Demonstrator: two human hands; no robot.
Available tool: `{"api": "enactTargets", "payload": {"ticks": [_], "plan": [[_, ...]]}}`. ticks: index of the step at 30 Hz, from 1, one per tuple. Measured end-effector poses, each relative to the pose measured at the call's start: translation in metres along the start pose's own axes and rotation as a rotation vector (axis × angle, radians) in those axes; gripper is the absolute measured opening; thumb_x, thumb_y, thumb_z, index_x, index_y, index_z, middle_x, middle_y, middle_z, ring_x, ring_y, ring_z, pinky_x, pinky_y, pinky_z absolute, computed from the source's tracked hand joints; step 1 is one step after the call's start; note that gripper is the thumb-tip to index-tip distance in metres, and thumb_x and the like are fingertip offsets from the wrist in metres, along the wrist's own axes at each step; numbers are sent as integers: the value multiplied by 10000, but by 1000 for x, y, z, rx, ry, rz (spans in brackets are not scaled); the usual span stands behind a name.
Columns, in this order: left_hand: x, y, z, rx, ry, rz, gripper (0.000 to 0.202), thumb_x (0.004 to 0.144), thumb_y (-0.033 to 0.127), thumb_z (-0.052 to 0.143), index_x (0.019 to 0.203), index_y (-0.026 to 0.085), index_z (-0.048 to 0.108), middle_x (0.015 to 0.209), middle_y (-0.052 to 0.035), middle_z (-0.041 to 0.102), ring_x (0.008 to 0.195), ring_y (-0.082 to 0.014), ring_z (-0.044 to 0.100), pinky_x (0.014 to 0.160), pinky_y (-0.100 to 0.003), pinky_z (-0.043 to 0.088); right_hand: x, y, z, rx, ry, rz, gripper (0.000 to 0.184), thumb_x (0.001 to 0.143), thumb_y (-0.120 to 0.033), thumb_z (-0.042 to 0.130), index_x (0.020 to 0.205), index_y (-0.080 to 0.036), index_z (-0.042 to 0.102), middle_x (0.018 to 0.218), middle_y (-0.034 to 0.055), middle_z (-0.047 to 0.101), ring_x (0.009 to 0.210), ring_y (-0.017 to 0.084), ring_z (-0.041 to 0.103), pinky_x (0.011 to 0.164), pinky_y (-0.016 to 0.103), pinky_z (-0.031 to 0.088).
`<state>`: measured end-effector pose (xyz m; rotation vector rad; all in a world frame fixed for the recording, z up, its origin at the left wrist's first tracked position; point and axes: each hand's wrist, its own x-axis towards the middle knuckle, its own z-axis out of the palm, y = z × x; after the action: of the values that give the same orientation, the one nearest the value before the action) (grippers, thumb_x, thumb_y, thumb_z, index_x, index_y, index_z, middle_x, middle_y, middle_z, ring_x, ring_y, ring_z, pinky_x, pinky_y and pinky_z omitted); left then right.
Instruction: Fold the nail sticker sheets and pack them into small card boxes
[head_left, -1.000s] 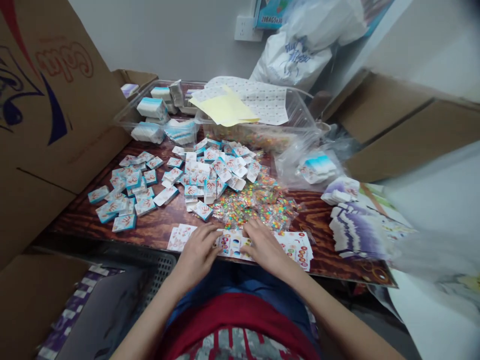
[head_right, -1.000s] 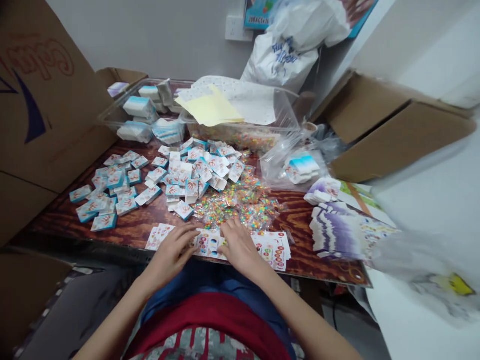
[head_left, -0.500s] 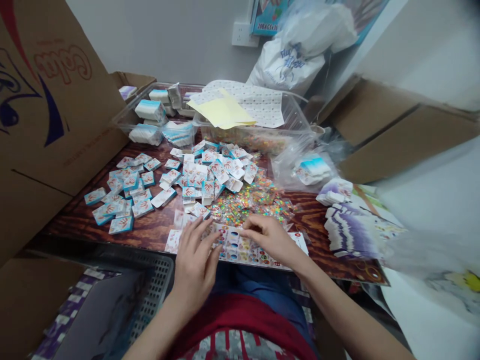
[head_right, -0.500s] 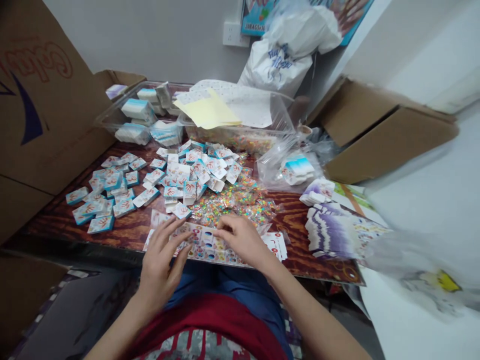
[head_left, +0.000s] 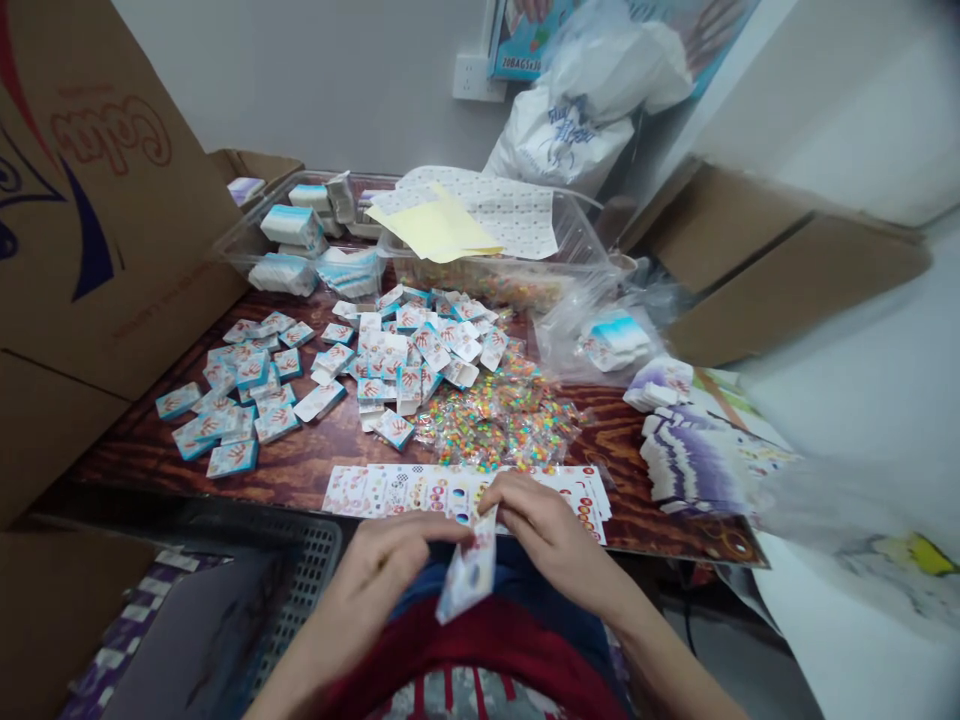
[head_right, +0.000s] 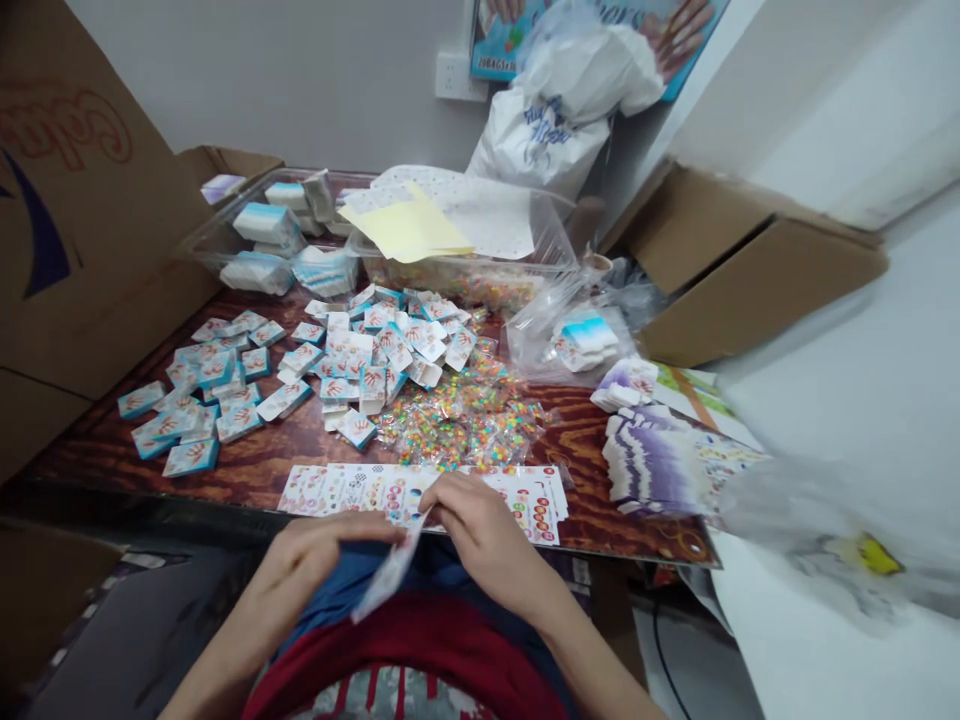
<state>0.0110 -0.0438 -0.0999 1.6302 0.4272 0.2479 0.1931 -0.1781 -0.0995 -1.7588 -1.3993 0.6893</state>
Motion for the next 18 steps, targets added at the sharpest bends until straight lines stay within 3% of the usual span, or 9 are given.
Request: {"api": "enactTargets", "payload": {"ticks": [3, 5, 8, 12, 15, 18], "plan": [[13, -15, 9, -293, -12, -150, 386, 918, 473, 550, 1194, 240, 687, 1121, -78, 716, 1048, -253, 653, 931, -396, 506, 1, 2, 13, 114, -86, 56, 213, 934, -139, 431, 815, -224, 585, 822, 14, 618, 794, 187, 575, 720, 291, 415], [21, -26, 19, -354, -108, -180, 490, 860, 444, 653, 1303, 240, 605, 1178, -71, 683, 1088, -245, 616, 928, -364, 487, 3, 4, 25, 72, -47, 95, 192, 891, -105, 443, 785, -215, 560, 800, 10, 611, 775, 185, 567, 714, 290, 396], [27, -36, 31, -380, -211, -186, 400, 872, 447, 636, 1161, 173, 675, 972, -48, 702, 869, -189, 624, 784, -288, 478, 5, 9, 37, 21, 78, 176, 143, 846, -100, 462, 784, -208, 531, 748, -2, 585, 718, 179, 542, 674, 286, 363], [26, -41, 35, -485, -52, -302, 358, 766, 458, 746, 827, 110, 687, 713, -12, 660, 628, -118, 560, 625, -223, 434, -2, 15, 29, 254, 118, 255, 211, 950, -297, 457, 774, -208, 533, 687, -24, 534, 654, 156, 502, 612, 263, 359], [27, -41, 38, -555, 131, -325, 385, 691, 447, 809, 835, 124, 657, 751, -14, 683, 638, -122, 587, 622, -225, 477, -13, 13, 19, 398, 70, 285, 233, 955, -401, 487, 871, -205, 581, 715, -25, 553, 647, 149, 497, 592, 251, 373], [28, -37, 42, -568, 191, -317, 424, 701, 469, 797, 927, 144, 643, 802, -18, 688, 651, -137, 607, 572, -232, 515, -20, 9, 19, 364, 45, 302, 201, 878, -350, 605, 1031, -218, 596, 880, -1, 643, 771, 180, 568, 682, 263, 419]]}}
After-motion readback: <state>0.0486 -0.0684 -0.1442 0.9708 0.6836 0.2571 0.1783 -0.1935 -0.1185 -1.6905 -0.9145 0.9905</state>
